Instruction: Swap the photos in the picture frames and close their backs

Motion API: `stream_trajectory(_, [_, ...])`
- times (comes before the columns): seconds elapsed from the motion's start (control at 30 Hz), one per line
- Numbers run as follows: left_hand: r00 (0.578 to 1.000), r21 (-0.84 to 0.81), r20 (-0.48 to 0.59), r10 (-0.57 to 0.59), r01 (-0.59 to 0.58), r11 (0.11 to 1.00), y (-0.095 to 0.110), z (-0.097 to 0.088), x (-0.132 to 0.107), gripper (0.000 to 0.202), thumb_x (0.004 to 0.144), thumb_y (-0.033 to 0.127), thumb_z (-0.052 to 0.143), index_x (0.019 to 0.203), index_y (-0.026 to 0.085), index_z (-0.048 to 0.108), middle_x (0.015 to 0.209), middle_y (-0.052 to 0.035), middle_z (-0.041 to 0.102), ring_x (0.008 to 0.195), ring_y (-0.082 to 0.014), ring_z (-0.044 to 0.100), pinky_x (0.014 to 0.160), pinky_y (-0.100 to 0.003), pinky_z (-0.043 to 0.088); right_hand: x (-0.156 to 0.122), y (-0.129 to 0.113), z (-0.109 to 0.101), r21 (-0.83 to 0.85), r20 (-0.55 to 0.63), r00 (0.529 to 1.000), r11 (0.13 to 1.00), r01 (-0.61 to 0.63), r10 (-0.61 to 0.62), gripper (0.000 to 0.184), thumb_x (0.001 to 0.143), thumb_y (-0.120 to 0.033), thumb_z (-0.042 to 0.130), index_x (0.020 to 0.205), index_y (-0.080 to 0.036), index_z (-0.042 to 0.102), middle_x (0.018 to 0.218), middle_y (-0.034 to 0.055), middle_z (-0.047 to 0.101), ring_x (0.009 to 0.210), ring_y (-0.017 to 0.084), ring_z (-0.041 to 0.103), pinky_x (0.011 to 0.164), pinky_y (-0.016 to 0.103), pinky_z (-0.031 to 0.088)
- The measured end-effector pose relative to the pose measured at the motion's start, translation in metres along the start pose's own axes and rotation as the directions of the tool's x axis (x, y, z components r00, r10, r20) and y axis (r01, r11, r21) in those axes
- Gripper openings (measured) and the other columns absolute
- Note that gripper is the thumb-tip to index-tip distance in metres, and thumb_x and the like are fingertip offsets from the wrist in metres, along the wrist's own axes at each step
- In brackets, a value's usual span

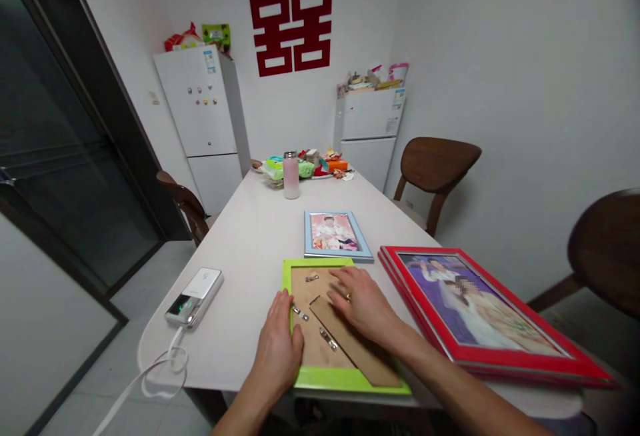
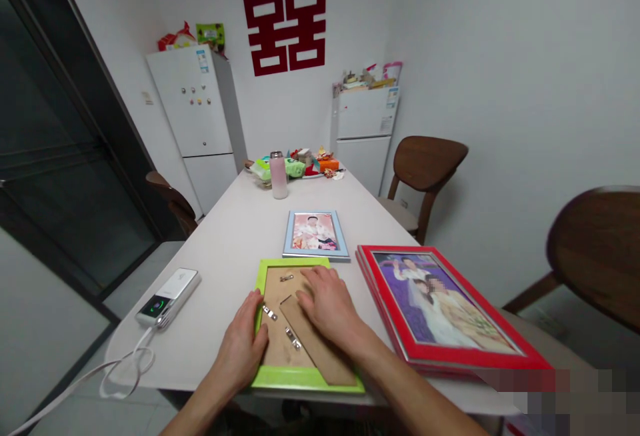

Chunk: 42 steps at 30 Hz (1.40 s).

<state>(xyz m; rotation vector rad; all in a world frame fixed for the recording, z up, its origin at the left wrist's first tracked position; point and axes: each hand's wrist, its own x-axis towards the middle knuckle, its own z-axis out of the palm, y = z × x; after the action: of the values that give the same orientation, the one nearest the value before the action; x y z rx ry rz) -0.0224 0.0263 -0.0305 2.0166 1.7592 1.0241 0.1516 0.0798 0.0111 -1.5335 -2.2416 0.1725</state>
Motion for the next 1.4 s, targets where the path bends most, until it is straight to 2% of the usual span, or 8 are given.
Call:
stream_trajectory(0.2, [0.999,-0.066,-0.012,-0.053,0.052,0.996,0.004,0.001,0.001,0.05,0.068,0.009,0.04,0.118,0.009,0.038,0.123,-0.0146,0.042,0.116,-0.021,0.036,0.097,-0.039,0.028,-0.049,0.002,-0.012,0.055,0.096,0.995,0.998,0.02,-0.025,0.042,0.063,-0.039,0.056,0.101,-0.02,0.056,0.094,0.0075,0.055,0.088,0.022,0.045,0.076,0.034,0.034])
stream_trajectory(0.4, [0.996,-0.147,-0.01,-0.093,0.09,0.985,0.004,0.0,0.002,0.052,0.067,0.009,0.042,0.118,0.009,0.038,0.124,-0.0133,0.042,0.115,-0.0206,0.036,0.097,-0.038,0.027,-0.045,-0.009,-0.001,0.087,0.099,0.995,0.996,0.006,-0.015,0.041,0.062,-0.027,0.054,0.102,-0.019,0.054,0.093,0.0081,0.053,0.086,0.02,0.047,0.075,0.032,0.035])
stream_trajectory(0.6, [0.99,-0.271,-0.002,-0.141,0.135,0.953,0.013,-0.009,0.006,0.042,0.07,0.022,0.048,0.111,0.01,0.045,0.119,-0.0126,0.047,0.113,-0.0223,0.039,0.097,-0.038,0.026,-0.04,-0.015,-0.026,0.175,0.117,0.993,0.985,-0.009,-0.012,0.036,0.063,-0.023,0.051,0.098,-0.017,0.058,0.087,0.0073,0.05,0.081,0.018,0.048,0.075,0.029,0.038])
stream_trajectory(0.7, [0.977,-0.47,0.075,-0.197,0.209,0.857,0.02,-0.023,0.009,0.033,0.073,0.029,0.047,0.102,0.013,0.05,0.108,-0.0094,0.056,0.101,-0.022,0.05,0.088,-0.036,0.037,-0.041,-0.032,-0.038,0.235,0.093,0.995,0.972,0.02,-0.043,0.036,0.063,-0.022,0.052,0.098,-0.019,0.057,0.088,0.0062,0.049,0.082,0.017,0.048,0.075,0.028,0.039])
stream_trajectory(0.8, [0.944,-0.676,0.197,-0.265,0.327,0.661,0.022,-0.041,0.011,0.031,0.074,0.034,0.045,0.097,0.014,0.049,0.091,-0.0063,0.063,0.08,-0.0203,0.06,0.069,-0.032,0.048,-0.041,-0.045,-0.039,0.345,0.067,0.991,0.935,0.084,-0.114,0.037,0.065,-0.023,0.054,0.101,-0.021,0.055,0.093,0.0056,0.049,0.086,0.017,0.047,0.077,0.028,0.039])
stream_trajectory(0.97, [0.852,-0.796,0.301,-0.428,0.472,0.379,0.003,-0.07,0.016,0.035,0.068,0.031,0.055,0.098,0.016,0.047,0.073,-0.0013,0.065,0.058,-0.0181,0.062,0.051,-0.028,0.048,-0.036,-0.021,-0.024,0.315,0.016,1.0,0.949,0.013,-0.019,0.035,0.074,-0.029,0.046,0.106,-0.018,0.052,0.097,0.0084,0.051,0.09,0.018,0.048,0.08,0.031,0.038])
stream_trajectory(1.13, [0.818,-0.767,0.334,-0.469,0.525,0.37,-0.024,-0.089,0.015,0.032,0.067,0.025,0.056,0.097,0.016,0.05,0.068,-0.001,0.065,0.049,-0.0171,0.061,0.045,-0.027,0.046,-0.035,0.01,-0.008,0.026,0.014,0.995,0.995,-0.097,0.096,0.038,0.073,-0.031,0.047,0.105,-0.013,0.054,0.098,0.0129,0.052,0.092,0.023,0.046,0.08,0.035,0.035])
stream_trajectory(1.4, [0.76,-0.675,0.396,-0.516,0.622,0.397,-0.042,-0.109,0.01,0.035,0.066,0.021,0.056,0.1,0.016,0.048,0.068,-0.001,0.066,0.052,-0.0191,0.062,0.048,-0.029,0.048,-0.038,-0.023,-0.003,0.067,0.154,0.967,0.979,0.194,-0.202,0.056,0.057,-0.044,0.06,0.109,-0.025,0.05,0.121,0.0087,0.041,0.108,0.026,0.034,0.088,0.04,0.023])
